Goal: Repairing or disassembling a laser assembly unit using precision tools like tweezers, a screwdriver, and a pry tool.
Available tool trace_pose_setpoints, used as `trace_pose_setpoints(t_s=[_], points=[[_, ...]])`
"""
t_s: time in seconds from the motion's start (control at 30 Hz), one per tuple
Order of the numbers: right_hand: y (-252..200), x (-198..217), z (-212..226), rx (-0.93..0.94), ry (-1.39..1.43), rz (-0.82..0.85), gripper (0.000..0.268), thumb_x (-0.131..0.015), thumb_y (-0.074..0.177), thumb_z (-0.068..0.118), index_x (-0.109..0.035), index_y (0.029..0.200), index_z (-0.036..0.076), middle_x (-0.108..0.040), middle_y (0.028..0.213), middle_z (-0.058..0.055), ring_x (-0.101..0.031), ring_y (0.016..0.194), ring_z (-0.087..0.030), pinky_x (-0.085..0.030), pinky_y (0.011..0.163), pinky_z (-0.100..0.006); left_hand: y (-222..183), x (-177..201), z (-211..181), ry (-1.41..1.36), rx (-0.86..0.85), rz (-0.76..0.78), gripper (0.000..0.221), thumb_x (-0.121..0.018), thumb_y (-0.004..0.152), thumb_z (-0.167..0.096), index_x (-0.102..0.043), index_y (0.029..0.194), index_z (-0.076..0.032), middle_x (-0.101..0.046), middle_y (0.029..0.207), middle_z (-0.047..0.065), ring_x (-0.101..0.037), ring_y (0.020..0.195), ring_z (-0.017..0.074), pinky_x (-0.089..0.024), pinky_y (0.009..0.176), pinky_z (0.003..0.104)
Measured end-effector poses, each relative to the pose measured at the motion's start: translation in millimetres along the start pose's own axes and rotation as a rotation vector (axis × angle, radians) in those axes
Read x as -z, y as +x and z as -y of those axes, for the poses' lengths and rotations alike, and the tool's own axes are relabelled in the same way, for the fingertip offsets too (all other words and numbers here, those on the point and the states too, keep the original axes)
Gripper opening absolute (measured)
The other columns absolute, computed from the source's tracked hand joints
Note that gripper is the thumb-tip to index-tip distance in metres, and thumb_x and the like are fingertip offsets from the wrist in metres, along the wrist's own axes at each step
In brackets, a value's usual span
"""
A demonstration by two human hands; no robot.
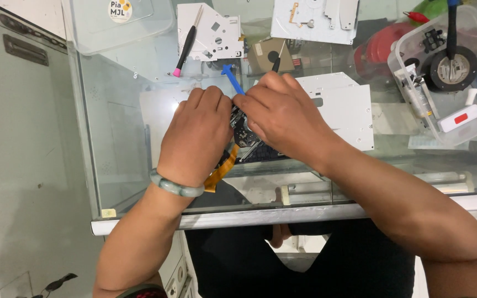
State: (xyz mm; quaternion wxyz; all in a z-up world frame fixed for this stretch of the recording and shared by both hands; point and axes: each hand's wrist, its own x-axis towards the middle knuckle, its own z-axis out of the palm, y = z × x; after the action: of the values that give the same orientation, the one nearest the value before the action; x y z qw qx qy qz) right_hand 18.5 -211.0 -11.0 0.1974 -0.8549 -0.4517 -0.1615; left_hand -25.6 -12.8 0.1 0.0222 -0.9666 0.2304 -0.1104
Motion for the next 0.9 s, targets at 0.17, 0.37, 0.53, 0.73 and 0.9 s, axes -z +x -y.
trace_pose_setpoints(t_s=[0.17,0.37,0.53,0.73,0.9], points=[[-0.8,-5.7,-2.5,-0.036,0.079,-0.056,0.029,-0.072,0.088,-0.005,-0.067,0.114,0.005,-0.067,0.096,-0.001,-0.051,0.090,-0.026,-0.042,0.072,-0.037,4.1,-0.4,2.5,-0.251,0.045,0.027,0.022,-0.072,0.087,-0.018,-0.055,0.096,-0.008,-0.055,0.093,0.009,-0.053,0.084,0.0307,-0.044,0.067,0.042],[2.1,-4.7,-3.7,-0.139,0.268,-0.105,0.022,-0.072,0.096,-0.003,-0.069,0.117,0.000,-0.066,0.085,-0.007,-0.054,0.086,-0.026,-0.047,0.068,-0.037,12.8,-3.5,2.3,-0.381,0.121,0.043,0.021,-0.073,0.092,-0.016,-0.053,0.095,-0.010,-0.059,0.086,0.007,-0.054,0.081,0.0326,-0.041,0.064,0.046],[2.4,6.1,-7.0,-0.146,0.393,-0.169,0.019,-0.077,0.097,-0.002,-0.071,0.115,-0.001,-0.075,0.096,-0.008,-0.060,0.086,-0.028,-0.052,0.075,-0.036,16.0,10.8,6.3,-0.507,0.074,-0.048,0.012,-0.060,0.095,-0.002,-0.051,0.090,-0.007,-0.053,0.080,0.011,-0.050,0.069,0.0338,-0.037,0.057,0.046],[-2.3,26.8,-16.3,-0.158,0.341,-0.173,0.013,-0.065,0.105,-0.006,-0.071,0.115,-0.003,-0.075,0.101,-0.010,-0.064,0.084,-0.030,-0.052,0.088,-0.043,14.8,7.4,6.5,-0.419,0.178,-0.015,0.020,-0.061,0.094,-0.005,-0.053,0.113,-0.004,-0.063,0.089,0.012,-0.061,0.076,0.0357,-0.042,0.054,0.048],[-5.8,30.1,-16.0,-0.148,0.207,0.072,0.013,-0.075,0.099,0.010,-0.076,0.112,0.009,-0.071,0.093,0.001,-0.056,0.096,-0.028,-0.038,0.078,-0.043,22.1,8.1,7.4,-0.476,0.100,-0.142,0.034,-0.048,0.085,0.011,-0.051,0.115,-0.004,-0.050,0.121,0.016,-0.054,0.085,0.0367,-0.039,0.059,0.045]])
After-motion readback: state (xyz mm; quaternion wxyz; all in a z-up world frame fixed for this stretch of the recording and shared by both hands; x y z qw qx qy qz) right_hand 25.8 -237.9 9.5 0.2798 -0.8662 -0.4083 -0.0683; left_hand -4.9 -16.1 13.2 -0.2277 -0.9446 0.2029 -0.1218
